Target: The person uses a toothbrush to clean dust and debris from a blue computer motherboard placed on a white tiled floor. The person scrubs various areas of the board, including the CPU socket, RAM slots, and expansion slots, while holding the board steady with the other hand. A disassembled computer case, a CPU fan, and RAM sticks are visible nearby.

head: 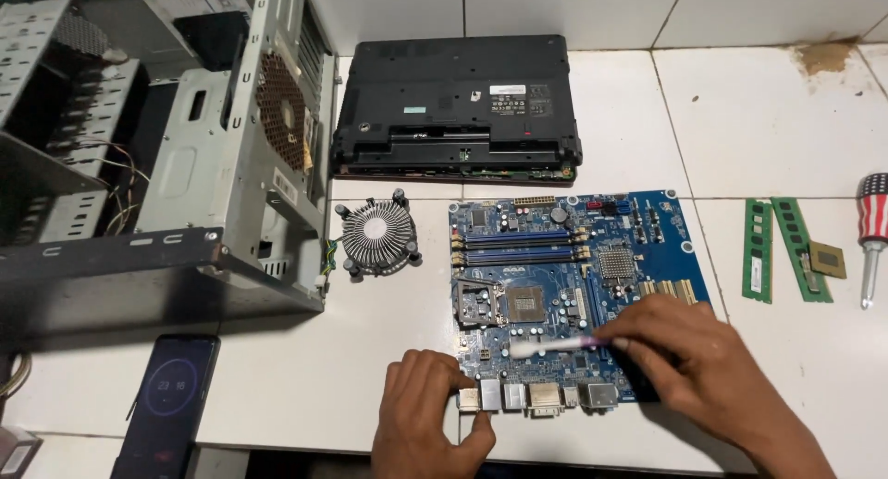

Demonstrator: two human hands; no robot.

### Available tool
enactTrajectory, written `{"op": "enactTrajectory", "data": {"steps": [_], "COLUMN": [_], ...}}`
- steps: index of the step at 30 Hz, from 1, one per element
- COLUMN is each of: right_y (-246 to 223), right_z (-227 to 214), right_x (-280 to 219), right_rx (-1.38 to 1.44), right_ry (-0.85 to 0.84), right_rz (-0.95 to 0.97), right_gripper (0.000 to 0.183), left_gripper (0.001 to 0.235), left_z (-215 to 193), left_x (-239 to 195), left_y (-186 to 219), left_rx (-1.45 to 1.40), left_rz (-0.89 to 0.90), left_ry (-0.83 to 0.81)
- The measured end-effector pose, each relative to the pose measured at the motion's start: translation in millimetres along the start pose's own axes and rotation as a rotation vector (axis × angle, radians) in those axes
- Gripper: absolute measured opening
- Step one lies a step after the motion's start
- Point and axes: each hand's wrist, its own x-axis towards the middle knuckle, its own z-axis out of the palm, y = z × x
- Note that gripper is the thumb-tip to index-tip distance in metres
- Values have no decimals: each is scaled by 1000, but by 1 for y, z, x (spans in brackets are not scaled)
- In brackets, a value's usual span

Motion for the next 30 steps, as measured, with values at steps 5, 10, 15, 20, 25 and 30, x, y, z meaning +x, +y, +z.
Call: {"op": "enactTrajectory", "data": {"steps": [5, 10, 15, 20, 25, 30], "right_y": [9, 12, 15, 15, 16, 15], "right_z": [-2, -1, -6, -15, -17, -11], "right_x": [12, 18, 15, 4, -5, 6], "right_rx": [-30, -119, -14, 25, 15, -12], "right_ry": [65, 69, 38, 4, 23, 68], "right_rz": [-63, 8, 50, 90, 204, 143], "right_gripper": [24, 23, 22, 24, 30, 27], "left_gripper": [26, 28, 30, 31, 31, 31], "left_z": [-2, -1, 3, 4, 3, 2], "left_x": [-2, -3, -8, -10, -10, -9], "left_y": [3, 4, -4, -7, -5, -4], "left_rx": [2, -4, -1, 16, 14, 12], "left_rz": [-20, -80, -66, -81, -76, -85], "left_ry": [-14, -41, -56, -82, -83, -71]}}
